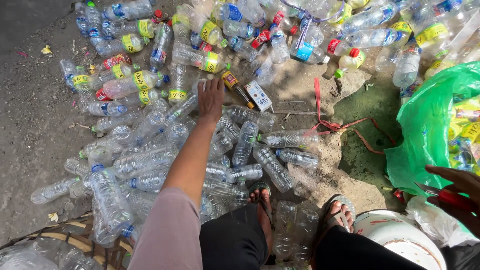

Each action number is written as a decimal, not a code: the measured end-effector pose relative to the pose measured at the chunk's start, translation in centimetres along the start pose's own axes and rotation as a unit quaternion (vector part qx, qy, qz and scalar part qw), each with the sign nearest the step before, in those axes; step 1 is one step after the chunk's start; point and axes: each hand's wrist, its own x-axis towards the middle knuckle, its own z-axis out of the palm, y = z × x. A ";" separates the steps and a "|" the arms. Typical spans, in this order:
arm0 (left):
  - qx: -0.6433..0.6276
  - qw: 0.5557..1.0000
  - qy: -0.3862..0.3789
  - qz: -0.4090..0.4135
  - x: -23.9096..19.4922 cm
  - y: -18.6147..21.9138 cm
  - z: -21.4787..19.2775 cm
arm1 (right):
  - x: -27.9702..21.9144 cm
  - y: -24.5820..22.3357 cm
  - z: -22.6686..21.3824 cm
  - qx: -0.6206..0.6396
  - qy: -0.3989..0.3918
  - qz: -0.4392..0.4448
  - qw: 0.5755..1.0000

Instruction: The person sits on the ground surrounded by plastic bottles and uses a red utility knife to cut and peel off labels from the bottles. After removing the labels, the person places the bottles into a woven basket.

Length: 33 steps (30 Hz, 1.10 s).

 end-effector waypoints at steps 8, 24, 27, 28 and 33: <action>-0.388 0.873 0.133 -0.265 -6.1 -3.5 -11.6 | 1.1 -21.8 -2.8 -0.197 -0.062 0.041 0.978; -0.728 0.657 0.160 -0.111 -14.2 6.3 -45.2 | -0.5 -40.7 1.8 0.162 0.026 -0.149 0.975; -0.756 0.621 0.178 -0.105 -14.4 7.2 -44.9 | 0.3 -38.4 2.1 0.142 -0.048 -0.058 0.987; -0.757 0.618 0.183 -0.104 -14.6 8.0 -44.8 | 0.7 -36.2 2.4 0.088 -0.061 -0.040 0.993; -0.785 0.587 0.162 -0.117 -13.0 9.7 -43.2 | 1.1 -32.7 2.9 0.043 -0.045 -0.042 0.997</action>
